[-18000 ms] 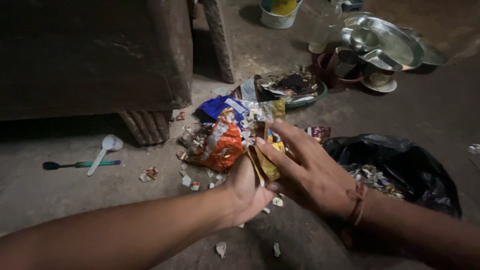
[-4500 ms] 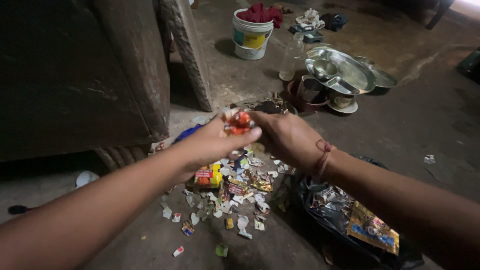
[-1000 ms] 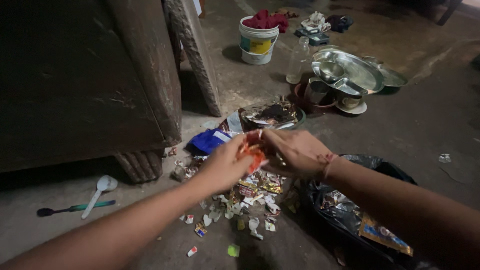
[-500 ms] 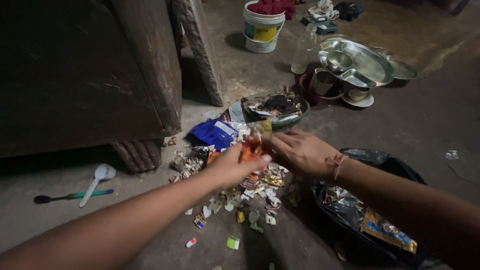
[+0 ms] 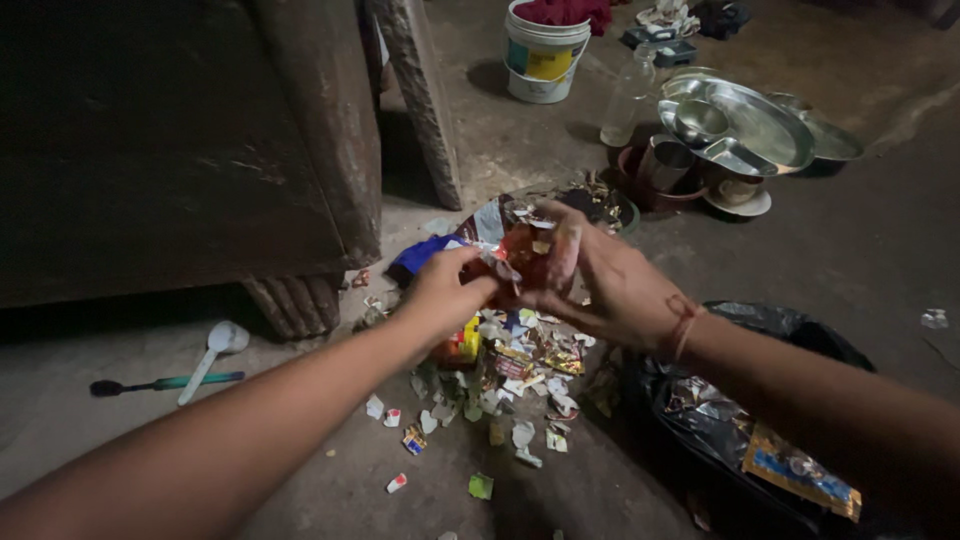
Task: The person sits on the floor and sorts through a pile of small wrappers and debris, picking up items one by one and placing them into a black plastic bag. The hands repeatedly gather, fold, and deposit the waste into the bag.
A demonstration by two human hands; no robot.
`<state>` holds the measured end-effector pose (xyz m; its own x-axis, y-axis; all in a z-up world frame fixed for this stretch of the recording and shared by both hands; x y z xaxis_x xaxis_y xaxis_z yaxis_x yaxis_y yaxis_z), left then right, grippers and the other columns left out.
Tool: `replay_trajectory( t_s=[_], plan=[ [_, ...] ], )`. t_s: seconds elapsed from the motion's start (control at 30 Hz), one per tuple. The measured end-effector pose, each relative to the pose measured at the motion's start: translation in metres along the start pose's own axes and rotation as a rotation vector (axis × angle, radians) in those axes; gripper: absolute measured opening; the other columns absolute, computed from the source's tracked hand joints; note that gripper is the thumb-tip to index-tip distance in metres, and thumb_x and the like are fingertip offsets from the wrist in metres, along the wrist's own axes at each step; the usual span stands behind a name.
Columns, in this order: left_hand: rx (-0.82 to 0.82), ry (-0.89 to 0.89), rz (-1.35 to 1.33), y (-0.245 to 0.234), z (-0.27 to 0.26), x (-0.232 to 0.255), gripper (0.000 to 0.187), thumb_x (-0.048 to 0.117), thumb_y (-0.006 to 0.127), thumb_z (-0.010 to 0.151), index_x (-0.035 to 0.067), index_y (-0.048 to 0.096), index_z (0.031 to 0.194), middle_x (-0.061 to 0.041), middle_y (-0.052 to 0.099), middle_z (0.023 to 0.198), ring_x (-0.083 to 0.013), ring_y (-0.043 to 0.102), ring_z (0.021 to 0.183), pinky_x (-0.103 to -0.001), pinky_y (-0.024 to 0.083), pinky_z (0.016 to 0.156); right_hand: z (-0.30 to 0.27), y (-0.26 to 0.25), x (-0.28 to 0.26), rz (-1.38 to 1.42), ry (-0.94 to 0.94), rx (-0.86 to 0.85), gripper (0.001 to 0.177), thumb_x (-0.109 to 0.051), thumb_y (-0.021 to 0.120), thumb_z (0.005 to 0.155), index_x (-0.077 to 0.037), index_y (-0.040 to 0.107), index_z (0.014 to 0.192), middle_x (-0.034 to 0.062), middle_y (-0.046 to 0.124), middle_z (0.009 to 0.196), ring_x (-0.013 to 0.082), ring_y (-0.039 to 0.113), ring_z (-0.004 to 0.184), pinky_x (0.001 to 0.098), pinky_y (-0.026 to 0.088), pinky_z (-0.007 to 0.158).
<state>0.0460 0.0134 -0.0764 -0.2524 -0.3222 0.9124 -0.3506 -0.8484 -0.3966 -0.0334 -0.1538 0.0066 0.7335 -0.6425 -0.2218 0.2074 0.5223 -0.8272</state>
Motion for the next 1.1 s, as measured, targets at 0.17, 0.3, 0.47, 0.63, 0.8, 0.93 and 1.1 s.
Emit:
replay_trajectory(
  t_s=[0.17,0.3,0.47,0.63,0.8,0.93,1.1],
  plan=[
    [-0.078,-0.239,0.033,0.001,-0.006,-0.007,0.028,0.023,0.069,0.09,0.004,0.072,0.111,-0.008,0.076,0.095,-0.0149,0.07,0.083,-0.034,0.056,0.079,0.009,0.023,-0.001,0.037,0.194,-0.271,0.078,-0.032,0.072,0.085,-0.007,0.038,0.15,0.0167,0.046,0.153,0.0344,0.07,0.105,0.04,0.059,0.087],
    [-0.316,-0.2,-0.398,0.025,-0.019,0.013,0.046,0.038,0.071,0.088,0.008,0.062,0.122,-0.005,0.068,0.098,-0.0132,0.066,0.088,-0.033,0.059,0.082,0.011,0.024,-0.007,-0.085,0.05,-0.281,0.05,-0.021,0.062,0.096,-0.003,0.046,0.14,0.0187,0.056,0.142,0.0324,0.072,0.103,0.0405,0.061,0.087],
    [-0.271,-0.183,-0.105,0.026,-0.023,0.016,0.057,0.052,0.068,0.09,0.005,0.064,0.121,-0.005,0.07,0.102,-0.0108,0.067,0.089,-0.028,0.057,0.078,0.002,0.037,0.009,-0.206,0.426,-0.445,0.056,-0.036,0.065,0.095,-0.011,0.044,0.14,0.0141,0.064,0.125,0.0289,0.073,0.094,0.04,0.062,0.081],
    [-0.132,-0.275,-0.15,0.018,-0.012,0.003,0.042,0.031,0.063,0.093,0.003,0.059,0.125,-0.009,0.072,0.104,-0.0155,0.073,0.085,-0.029,0.064,0.071,0.015,0.023,-0.003,0.154,0.206,-0.211,0.079,-0.037,0.079,0.083,-0.004,0.039,0.143,0.0179,0.069,0.115,0.028,0.074,0.098,0.0407,0.061,0.086],
    [-0.109,-0.251,-0.126,0.004,-0.016,-0.005,0.048,0.013,0.065,0.088,0.006,0.056,0.134,-0.013,0.076,0.097,-0.0182,0.077,0.073,-0.031,0.063,0.062,-0.002,0.042,0.022,0.546,0.63,-0.399,0.102,-0.036,0.077,0.079,-0.018,0.019,0.161,0.0108,0.063,0.128,0.0258,0.074,0.106,0.0394,0.063,0.091],
    [-0.17,-0.25,-0.119,0.015,-0.024,-0.004,0.046,0.023,0.074,0.087,0.0,0.064,0.127,-0.012,0.078,0.097,-0.0167,0.077,0.071,-0.03,0.065,0.063,-0.002,0.045,0.018,0.342,0.425,-0.413,0.083,-0.035,0.08,0.081,-0.009,0.038,0.147,0.014,0.068,0.126,0.0258,0.074,0.107,0.0383,0.061,0.093],
    [-0.24,-0.335,-0.049,0.036,-0.03,0.0,0.056,0.042,0.069,0.096,-0.005,0.062,0.125,-0.018,0.075,0.106,-0.0195,0.075,0.081,-0.029,0.065,0.068,-0.003,0.043,0.028,0.04,0.463,-0.492,0.053,-0.038,0.079,0.085,-0.009,0.058,0.124,0.014,0.075,0.1,0.0262,0.076,0.088,0.0383,0.061,0.074]
  ],
)
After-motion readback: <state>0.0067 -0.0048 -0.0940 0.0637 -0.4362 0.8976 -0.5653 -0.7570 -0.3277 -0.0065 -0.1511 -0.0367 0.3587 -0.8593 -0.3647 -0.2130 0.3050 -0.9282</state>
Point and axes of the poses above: each hand's wrist, its own z-axis towards the middle knuckle, its own y-axis out of the palm, x = y × z, the point moved 6 cm from there along z, towards the middle knuckle
